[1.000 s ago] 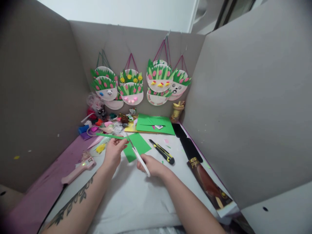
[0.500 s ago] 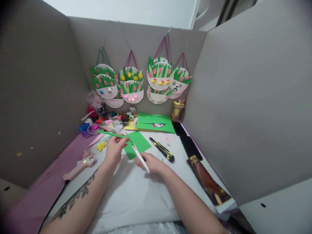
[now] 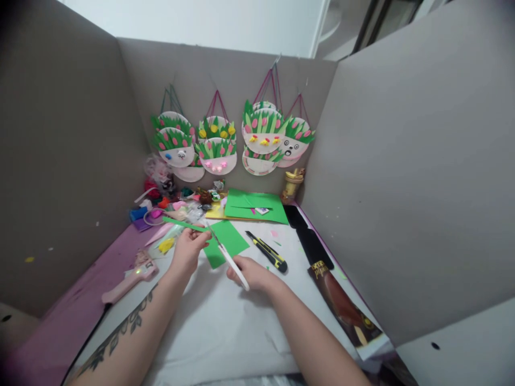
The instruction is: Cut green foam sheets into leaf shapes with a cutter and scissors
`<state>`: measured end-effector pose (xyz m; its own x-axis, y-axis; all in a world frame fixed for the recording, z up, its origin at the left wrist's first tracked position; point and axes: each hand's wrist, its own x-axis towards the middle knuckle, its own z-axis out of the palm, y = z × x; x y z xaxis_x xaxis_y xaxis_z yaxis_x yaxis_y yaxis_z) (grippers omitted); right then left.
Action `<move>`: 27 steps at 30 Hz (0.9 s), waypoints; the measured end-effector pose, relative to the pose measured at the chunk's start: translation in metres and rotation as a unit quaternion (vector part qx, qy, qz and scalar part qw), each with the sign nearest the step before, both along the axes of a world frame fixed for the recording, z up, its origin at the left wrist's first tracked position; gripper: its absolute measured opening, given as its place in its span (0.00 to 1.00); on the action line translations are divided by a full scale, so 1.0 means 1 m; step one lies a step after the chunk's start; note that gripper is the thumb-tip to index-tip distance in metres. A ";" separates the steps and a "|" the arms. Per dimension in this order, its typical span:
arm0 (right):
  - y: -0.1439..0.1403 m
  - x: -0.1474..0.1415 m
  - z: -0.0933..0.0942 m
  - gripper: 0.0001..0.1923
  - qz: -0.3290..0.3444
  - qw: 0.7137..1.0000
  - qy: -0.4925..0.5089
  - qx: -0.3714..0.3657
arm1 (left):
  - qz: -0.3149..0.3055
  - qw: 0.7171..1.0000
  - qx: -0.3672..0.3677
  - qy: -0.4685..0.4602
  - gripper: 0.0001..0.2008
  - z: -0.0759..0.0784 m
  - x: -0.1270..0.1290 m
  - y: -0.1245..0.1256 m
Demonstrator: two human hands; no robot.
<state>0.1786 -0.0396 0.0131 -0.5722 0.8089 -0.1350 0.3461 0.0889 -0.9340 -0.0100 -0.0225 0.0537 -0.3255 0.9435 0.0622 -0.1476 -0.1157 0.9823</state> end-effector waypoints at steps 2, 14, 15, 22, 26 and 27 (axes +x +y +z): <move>0.001 0.001 -0.001 0.07 0.000 1.000 0.003 -0.005 | -0.007 1.000 -0.002 -0.003 0.17 0.000 -0.001 0.000; 0.000 0.006 0.014 0.05 0.035 0.998 -0.027 0.041 | -0.054 0.999 0.004 0.007 0.17 -0.001 -0.007 0.004; 0.001 0.007 0.013 0.05 0.036 0.998 -0.030 0.044 | -0.060 0.998 0.008 0.008 0.17 -0.001 -0.008 0.004; 0.005 0.012 0.008 0.07 0.047 0.998 -0.037 0.032 | -0.086 0.996 0.022 0.009 0.17 -0.001 -0.009 0.005; 0.005 0.014 0.009 0.06 0.045 0.997 -0.051 0.029 | -0.092 0.995 0.019 0.018 0.18 -0.003 -0.010 0.006; 0.006 0.015 0.010 0.06 0.048 0.997 -0.053 0.029 | -0.093 0.995 0.017 0.019 0.19 -0.003 -0.010 0.006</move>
<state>0.1934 -0.0341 0.0228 -0.6321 0.7594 -0.1540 0.4301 0.1786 -0.8849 -0.0204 -0.0167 0.0510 -0.1422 0.9843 0.1049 -0.1318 -0.1239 0.9835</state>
